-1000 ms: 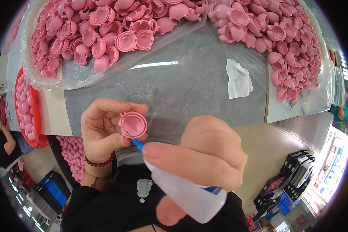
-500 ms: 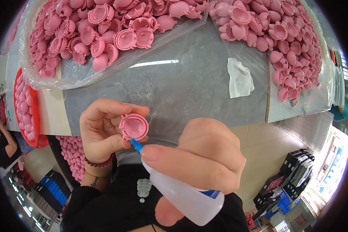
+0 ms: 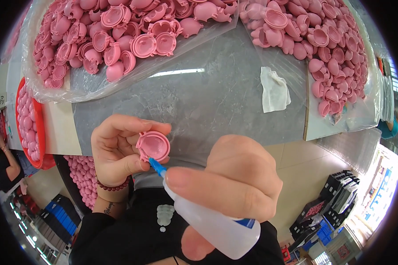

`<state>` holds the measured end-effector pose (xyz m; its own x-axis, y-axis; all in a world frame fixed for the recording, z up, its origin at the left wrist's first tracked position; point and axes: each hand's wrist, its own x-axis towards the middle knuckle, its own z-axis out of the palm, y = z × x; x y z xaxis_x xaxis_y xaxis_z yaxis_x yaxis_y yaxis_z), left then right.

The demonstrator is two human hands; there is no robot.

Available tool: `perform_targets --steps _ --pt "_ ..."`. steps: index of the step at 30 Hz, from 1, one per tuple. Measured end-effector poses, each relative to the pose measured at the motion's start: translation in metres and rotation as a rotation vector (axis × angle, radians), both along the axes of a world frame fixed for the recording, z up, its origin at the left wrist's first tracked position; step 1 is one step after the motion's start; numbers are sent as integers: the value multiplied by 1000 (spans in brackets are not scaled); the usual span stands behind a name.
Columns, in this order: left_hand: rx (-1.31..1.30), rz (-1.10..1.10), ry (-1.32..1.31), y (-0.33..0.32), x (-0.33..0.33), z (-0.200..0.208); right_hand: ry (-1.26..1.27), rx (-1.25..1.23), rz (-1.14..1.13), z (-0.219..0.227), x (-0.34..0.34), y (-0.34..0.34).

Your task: The person assembles plastic parts by applying glue from a squeeze bottle and pressing the components together by hand.

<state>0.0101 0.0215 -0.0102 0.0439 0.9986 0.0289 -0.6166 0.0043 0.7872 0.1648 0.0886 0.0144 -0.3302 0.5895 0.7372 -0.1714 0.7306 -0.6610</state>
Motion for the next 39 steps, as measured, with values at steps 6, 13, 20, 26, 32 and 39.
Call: perform_targets --steps 6,13,20,26,32,39 --pt "-32 3 0 -2 -1 0 -38 -22 33 2 3 -1" --pt "-2 3 16 -1 -1 -1 105 -43 6 -3 2 -2" --pt "24 24 53 -2 -2 -2 -23 60 3 -1 7 8" --pt "51 28 83 1 0 0 -22 42 -37 -2 4 6" --pt "31 42 28 -1 -1 -2 -18 9 -74 -3 9 5" --pt "27 97 -2 -1 0 -2 -59 -16 -35 2 11 0"
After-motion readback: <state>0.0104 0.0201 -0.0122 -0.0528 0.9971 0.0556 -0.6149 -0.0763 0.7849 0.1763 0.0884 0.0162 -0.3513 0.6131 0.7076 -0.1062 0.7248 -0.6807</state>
